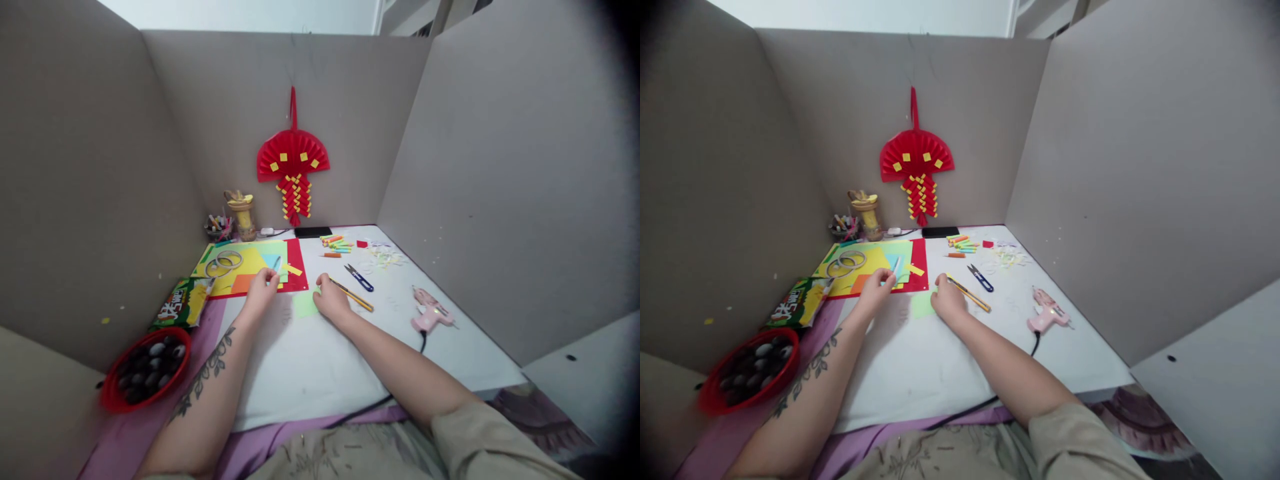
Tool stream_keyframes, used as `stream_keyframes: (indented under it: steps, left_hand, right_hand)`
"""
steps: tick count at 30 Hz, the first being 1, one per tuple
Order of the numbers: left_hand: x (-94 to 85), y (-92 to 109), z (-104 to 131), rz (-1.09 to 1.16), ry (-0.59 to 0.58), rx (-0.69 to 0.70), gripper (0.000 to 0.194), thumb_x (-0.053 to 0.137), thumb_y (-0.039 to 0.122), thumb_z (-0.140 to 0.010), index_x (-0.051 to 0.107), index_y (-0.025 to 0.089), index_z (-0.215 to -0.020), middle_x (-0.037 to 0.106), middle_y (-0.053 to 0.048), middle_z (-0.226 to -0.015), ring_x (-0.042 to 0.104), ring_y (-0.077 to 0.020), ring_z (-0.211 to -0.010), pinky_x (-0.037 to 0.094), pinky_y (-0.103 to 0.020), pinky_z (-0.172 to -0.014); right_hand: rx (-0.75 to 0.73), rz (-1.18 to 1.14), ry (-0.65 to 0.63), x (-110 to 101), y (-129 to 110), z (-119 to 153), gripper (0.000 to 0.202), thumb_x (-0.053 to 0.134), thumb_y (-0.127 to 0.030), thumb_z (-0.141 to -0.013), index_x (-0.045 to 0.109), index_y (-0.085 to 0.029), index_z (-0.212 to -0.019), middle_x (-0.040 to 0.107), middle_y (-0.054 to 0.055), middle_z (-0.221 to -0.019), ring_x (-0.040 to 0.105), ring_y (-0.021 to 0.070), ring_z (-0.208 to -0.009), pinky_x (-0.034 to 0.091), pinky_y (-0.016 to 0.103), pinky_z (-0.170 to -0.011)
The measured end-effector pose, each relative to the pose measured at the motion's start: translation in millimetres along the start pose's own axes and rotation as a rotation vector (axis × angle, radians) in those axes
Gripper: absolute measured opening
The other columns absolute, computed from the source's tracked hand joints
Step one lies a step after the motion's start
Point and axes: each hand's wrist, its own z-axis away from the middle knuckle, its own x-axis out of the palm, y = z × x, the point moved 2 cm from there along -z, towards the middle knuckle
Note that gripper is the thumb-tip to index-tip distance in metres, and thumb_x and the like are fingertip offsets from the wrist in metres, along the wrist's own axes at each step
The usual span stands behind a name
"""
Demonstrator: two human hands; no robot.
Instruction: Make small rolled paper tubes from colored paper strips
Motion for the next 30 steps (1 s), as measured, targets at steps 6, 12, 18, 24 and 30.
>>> stream_keyframes:
  steps: [6, 12, 18, 24, 30]
  left_hand:
    - [27.5, 19, 19, 0.404, -0.144, -0.04, 0.023, 0.051, 0.041, -0.076, 0.05, 0.018, -0.071, 0.052, 0.002, -0.067, 0.049, -0.013, -0.065, 0.038, -0.024, -0.063]
    - [34.7, 33, 32, 0.373, -0.254, 0.016, 0.021, 0.052, 0.037, -0.078, 0.05, 0.018, -0.07, 0.052, 0.001, -0.068, 0.047, -0.0124, -0.065, 0.038, -0.024, -0.064]
    - [37.7, 35, 35, 0.372, -0.323, 0.075, 0.016, 0.051, 0.033, -0.079, 0.049, 0.018, -0.074, 0.054, 0.0, -0.073, 0.048, -0.012, -0.066, 0.038, -0.023, -0.061]
    - [37.5, 33, 34, 0.336, -0.316, 0.098, 0.017, 0.05, 0.034, -0.079, 0.048, 0.018, -0.074, 0.055, 0.0, -0.074, 0.05, -0.0125, -0.067, 0.039, -0.022, -0.06]
    - [37.2, 34, 34, 0.321, -0.306, 0.101, 0.015, 0.05, 0.031, -0.079, 0.049, 0.018, -0.073, 0.054, 0.001, -0.072, 0.049, -0.0124, -0.067, 0.038, -0.022, -0.059]
  right_hand:
    - [-0.288, -0.163, 0.227, -15, -8, 1, 0.019, 0.052, -0.016, -0.075, 0.054, -0.019, -0.093, 0.055, 0.009, -0.095, 0.052, 0.0224, -0.09, 0.042, 0.035, -0.08]
    - [-0.464, -0.422, 0.223, -33, -15, 1, 0.033, 0.047, -0.017, -0.082, 0.054, -0.021, -0.114, 0.056, 0.006, -0.093, 0.054, 0.0166, -0.079, 0.046, 0.03, -0.072]
    - [-0.368, -0.46, 0.267, -36, -9, -2, 0.026, 0.05, -0.019, -0.082, 0.059, -0.019, -0.106, 0.059, 0.005, -0.091, 0.055, 0.0158, -0.077, 0.046, 0.029, -0.074]
    - [-0.413, -0.457, 0.243, -44, -11, 2, 0.017, 0.05, -0.022, -0.085, 0.065, -0.021, -0.094, 0.059, 0.007, -0.094, 0.055, 0.0191, -0.091, 0.044, 0.032, -0.08]
    - [-0.476, -0.436, 0.25, -43, -10, 1, 0.013, 0.052, -0.021, -0.084, 0.064, -0.02, -0.084, 0.054, 0.006, -0.089, 0.053, 0.0189, -0.089, 0.043, 0.032, -0.081]
